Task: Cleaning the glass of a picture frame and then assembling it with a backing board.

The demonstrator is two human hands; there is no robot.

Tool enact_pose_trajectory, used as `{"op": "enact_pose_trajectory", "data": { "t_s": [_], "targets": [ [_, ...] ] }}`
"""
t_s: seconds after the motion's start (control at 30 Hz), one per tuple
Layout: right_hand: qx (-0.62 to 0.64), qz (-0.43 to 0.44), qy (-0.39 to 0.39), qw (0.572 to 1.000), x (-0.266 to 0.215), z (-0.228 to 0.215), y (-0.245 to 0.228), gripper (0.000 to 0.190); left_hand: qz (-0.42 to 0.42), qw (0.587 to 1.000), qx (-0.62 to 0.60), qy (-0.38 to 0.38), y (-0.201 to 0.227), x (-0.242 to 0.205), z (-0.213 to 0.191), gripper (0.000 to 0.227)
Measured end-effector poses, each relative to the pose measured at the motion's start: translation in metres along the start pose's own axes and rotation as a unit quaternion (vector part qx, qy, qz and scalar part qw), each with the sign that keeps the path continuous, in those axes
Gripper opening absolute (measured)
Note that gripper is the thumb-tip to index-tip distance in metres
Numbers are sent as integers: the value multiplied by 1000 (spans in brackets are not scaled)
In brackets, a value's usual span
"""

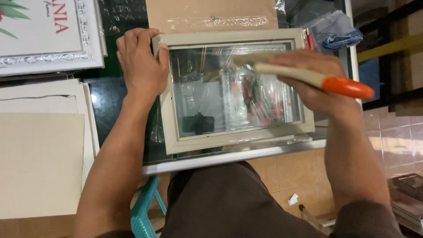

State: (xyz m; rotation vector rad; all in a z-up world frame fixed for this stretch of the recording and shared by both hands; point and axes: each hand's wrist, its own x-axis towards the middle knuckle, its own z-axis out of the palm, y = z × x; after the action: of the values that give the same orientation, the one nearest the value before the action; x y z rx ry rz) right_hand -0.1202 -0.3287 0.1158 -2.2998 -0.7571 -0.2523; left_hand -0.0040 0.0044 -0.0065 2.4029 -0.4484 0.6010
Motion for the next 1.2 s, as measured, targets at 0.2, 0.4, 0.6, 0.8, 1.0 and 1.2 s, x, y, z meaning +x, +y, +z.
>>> {"op": "enact_pose_trajectory", "data": {
  "t_s": [0.2,0.4,0.6,0.8,1.0,1.2],
  "targets": [
    [-67,65,-33,995,15,23,-5,27,-5,1000,0,-1,0,1,-1,29],
    [121,100,-238,958,-22,-9,-72,28,-6,1000,-12,3,2,1,-4,29],
    [-16,1,22,1000,48,40,-12,29,-25,999,-34,-2,-5,-1,-2,39],
    [-14,92,-132,987,17,61,-56,24,-34,999,-32,0,-6,1,-2,32],
    [256,-10,-225,940,38,35,-86,30,-12,997,-61,51,-8,1,-1,21],
    [-85,-61,-29,994,113,96,-40,33,-33,996,-71,32,-16,2,2,30]
  ]
}}
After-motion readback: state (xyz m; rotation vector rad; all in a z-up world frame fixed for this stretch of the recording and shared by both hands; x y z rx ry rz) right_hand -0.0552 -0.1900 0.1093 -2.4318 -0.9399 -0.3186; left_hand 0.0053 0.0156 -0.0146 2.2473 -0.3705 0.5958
